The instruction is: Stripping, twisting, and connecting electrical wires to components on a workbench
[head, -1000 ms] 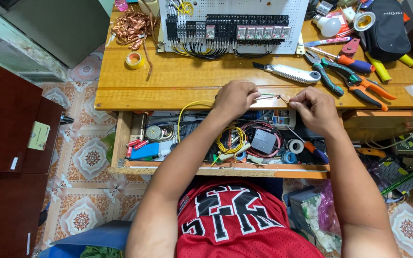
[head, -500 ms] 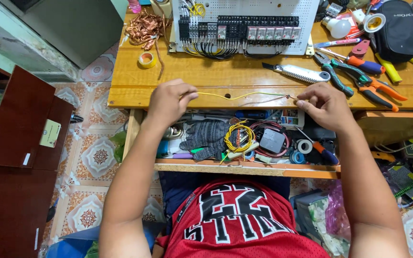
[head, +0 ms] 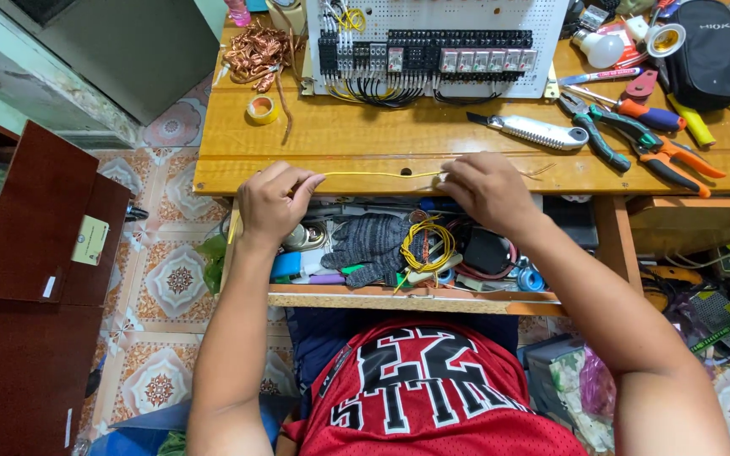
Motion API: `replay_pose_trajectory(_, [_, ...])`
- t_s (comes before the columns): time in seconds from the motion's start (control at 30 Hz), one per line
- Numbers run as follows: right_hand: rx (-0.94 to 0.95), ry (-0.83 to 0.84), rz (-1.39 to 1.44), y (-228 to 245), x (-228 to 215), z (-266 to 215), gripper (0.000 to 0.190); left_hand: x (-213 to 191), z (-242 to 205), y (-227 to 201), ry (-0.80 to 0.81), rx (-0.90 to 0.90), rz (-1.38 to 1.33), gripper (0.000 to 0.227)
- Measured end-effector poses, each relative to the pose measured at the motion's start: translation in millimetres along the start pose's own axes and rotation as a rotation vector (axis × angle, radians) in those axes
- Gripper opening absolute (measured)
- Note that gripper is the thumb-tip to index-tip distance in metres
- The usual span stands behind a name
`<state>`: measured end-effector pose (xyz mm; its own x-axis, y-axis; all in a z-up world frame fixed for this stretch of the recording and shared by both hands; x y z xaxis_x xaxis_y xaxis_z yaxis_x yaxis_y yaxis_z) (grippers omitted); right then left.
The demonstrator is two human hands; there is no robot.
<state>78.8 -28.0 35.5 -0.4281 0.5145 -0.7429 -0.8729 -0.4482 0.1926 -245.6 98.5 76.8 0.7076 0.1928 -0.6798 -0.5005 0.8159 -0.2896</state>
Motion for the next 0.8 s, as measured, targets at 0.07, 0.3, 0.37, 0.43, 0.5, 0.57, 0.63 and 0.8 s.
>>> replay_pose_trajectory(0.07, [-0.021,-0.034,0.015,7.8,5.2,2.8,0.019,2.9,-2.6,3.6,-0.007,0.002,0.001,0.014])
replay_pose_trajectory(0.3, [0.03,-0.047,-0.013,4.3,25.4,1.2,0.018,13.9,-6.3,16.2,0.017,0.021,-0.029,0.019])
replay_pose_trajectory(0.37, [0.065,-0.023,-0.022,-1.2,32.3,2.4,0.017,11.7,-5.3,16.8,0.022,0.024,-0.053,0.02])
replay_pose_trajectory(0.43, [0.187,-0.02,-0.035,-8.9,36.8,6.2,0.016,6.9,-4.0,14.8,0.04,0.026,-0.081,0.022])
replay_pose_trajectory(0.5, [0.205,-0.002,-0.036,-9.5,35.8,10.2,0.016,10.5,-7.4,23.5,0.075,0.019,-0.085,0.021])
replay_pose_trajectory(0.57, [0.224,0.015,-0.037,-8.7,34.7,13.8,0.018,10.1,-9.8,34.6,0.11,0.012,-0.089,0.019])
replay_pose_trajectory(0.63, [0.178,0.055,-0.054,-3.3,34.5,17.7,0.019,6.3,-11.1,48.7,0.165,-0.014,-0.197,0.015])
replay_pose_trajectory(0.8, [0.089,0.049,0.066,24.7,66.9,29.2,0.02,-14.5,-2.1,60.4,0.171,-0.008,-0.17,0.02])
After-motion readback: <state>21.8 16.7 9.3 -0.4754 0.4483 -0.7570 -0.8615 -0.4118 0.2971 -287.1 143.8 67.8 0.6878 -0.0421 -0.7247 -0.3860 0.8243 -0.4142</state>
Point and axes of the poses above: each hand's wrist, its own z-axis towards the middle knuckle, its own x-axis out of the palm, y = z × x, the point moved 5 cm from there along z, towards the middle knuckle, and after that the axes turned 3 degrees about z, right-handed, at the moved point
